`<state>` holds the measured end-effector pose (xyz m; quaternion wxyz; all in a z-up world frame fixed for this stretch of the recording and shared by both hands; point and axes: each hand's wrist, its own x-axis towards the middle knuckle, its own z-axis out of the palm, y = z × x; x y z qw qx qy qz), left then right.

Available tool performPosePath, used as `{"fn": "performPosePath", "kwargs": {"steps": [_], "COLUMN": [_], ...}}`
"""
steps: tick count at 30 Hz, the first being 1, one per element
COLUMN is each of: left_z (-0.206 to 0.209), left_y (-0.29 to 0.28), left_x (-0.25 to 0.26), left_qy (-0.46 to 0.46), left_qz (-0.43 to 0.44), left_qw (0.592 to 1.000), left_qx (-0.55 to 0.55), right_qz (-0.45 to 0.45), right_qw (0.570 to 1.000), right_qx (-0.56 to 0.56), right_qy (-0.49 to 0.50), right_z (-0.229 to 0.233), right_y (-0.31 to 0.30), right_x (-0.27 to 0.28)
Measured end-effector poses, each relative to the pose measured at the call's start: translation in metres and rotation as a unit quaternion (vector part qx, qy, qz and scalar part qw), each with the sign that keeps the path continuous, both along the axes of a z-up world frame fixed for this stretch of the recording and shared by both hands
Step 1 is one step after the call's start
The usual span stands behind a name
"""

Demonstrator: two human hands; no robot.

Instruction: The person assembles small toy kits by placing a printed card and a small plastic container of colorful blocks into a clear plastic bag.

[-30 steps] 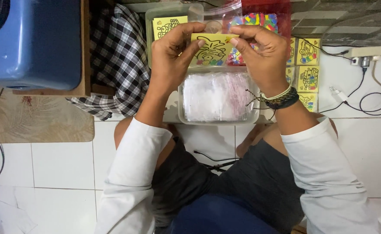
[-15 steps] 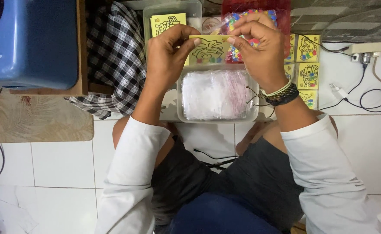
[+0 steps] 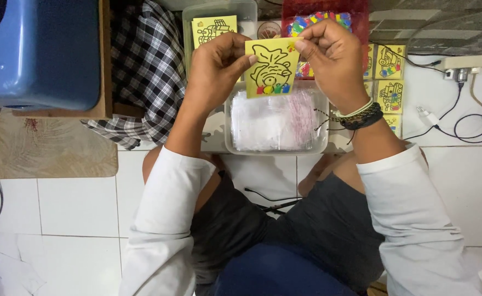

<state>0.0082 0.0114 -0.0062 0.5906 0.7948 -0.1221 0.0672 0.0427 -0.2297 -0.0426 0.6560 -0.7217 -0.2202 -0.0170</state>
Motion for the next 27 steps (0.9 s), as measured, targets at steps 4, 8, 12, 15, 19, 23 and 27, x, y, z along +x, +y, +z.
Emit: {"fn": "performPosePath", "kwargs": {"steps": [4,8,12,15,19,23,27], "left_z": [-0.0059,-0.0024,-0.0014,0.0015,0.0003,-0.0006,0.0010], "left_y": [0.0007,0.0006,0.0009,0.0006,-0.0004,0.0002,-0.0013], "left_x": [0.0021,0.0022,0.0023,0.0012,0.0022,0.0044,0.0037], "left_qy": [-0.021,-0.009,0.018,0.037,0.047,0.030,0.037], "left_qz": [0.036,0.046,0.020,0.007,0.020,0.045,0.062], "left_qw": [0.999,0.998,0.998,0.998,0.997,0.996,0.995], "left_qx": [0.018,-0.031,-0.058,-0.055,-0.066,-0.066,-0.066], "right_qz": [0.031,0.058,0.021,0.008,0.018,0.039,0.013], "right_qw": [0.997,0.993,0.995,0.994,0.987,0.983,0.988], "right_qx": [0.056,0.058,0.040,0.062,0.111,0.123,0.096], "right_qy": [0.036,0.083,0.086,0.094,0.115,0.131,0.122], "right_z": [0.0032,0.0027,0.0005,-0.0026,-0.0064,0.0002,-0.0015], "right_y": [0.0018,0.0009,0.0022,0.0010,0.0001,0.0028,0.0027], "right_x": [-0.0009,-0.0014,-0.0005,0.0016,0.0043,-0.0013,-0.0015]}}
